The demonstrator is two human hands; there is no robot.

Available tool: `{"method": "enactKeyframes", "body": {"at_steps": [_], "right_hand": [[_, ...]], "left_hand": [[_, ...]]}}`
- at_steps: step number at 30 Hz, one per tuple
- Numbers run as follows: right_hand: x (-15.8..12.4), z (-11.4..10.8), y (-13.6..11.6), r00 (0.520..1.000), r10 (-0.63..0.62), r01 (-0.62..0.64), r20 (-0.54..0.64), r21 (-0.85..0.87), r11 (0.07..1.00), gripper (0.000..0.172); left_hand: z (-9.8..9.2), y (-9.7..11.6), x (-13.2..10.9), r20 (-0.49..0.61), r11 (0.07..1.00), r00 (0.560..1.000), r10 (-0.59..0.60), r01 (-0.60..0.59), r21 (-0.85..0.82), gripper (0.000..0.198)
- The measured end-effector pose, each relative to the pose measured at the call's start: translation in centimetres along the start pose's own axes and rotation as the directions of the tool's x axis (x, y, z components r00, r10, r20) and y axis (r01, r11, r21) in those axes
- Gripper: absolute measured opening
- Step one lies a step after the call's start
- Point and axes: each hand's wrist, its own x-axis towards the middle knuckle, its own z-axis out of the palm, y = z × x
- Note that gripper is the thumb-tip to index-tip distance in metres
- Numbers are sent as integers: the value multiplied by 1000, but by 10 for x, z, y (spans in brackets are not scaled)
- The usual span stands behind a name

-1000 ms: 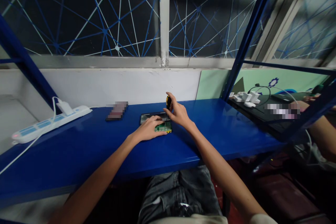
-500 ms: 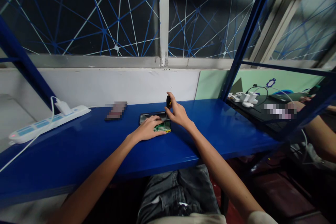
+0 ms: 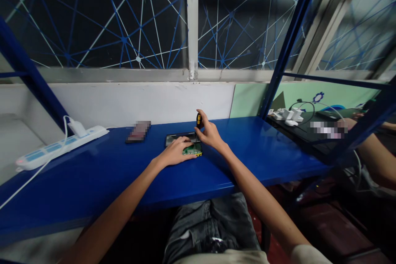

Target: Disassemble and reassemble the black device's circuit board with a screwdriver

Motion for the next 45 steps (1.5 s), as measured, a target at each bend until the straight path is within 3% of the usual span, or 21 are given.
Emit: {"method": "enactKeyframes", "body": {"at_steps": [6,13,21,28,45], "right_hand": [[-1,1,-1,999,-15,12,-40,-82,997,66],[0,0,0,1000,10,-11,-21,-55,998,67],[4,-12,24,956,141,-163,-256,-65,984,65],[4,-16,36,980,154,-172,-124,-158,972,67],[2,-10,30,987,152,-157,-42,-196,968,69]], "left_hand": [[-1,1,-1,-2,1000,1000,10,-10,0,60],[-1,1,-1,11,1000,1000,-16,17,-11,62],[-3,2,-3,37,998,998,-54,55,-24,68],[-1,0,-2,24,999,999,-38,38,-23,69],[-5,4,-3,6,999,1000,-29,30,-28,61]]}}
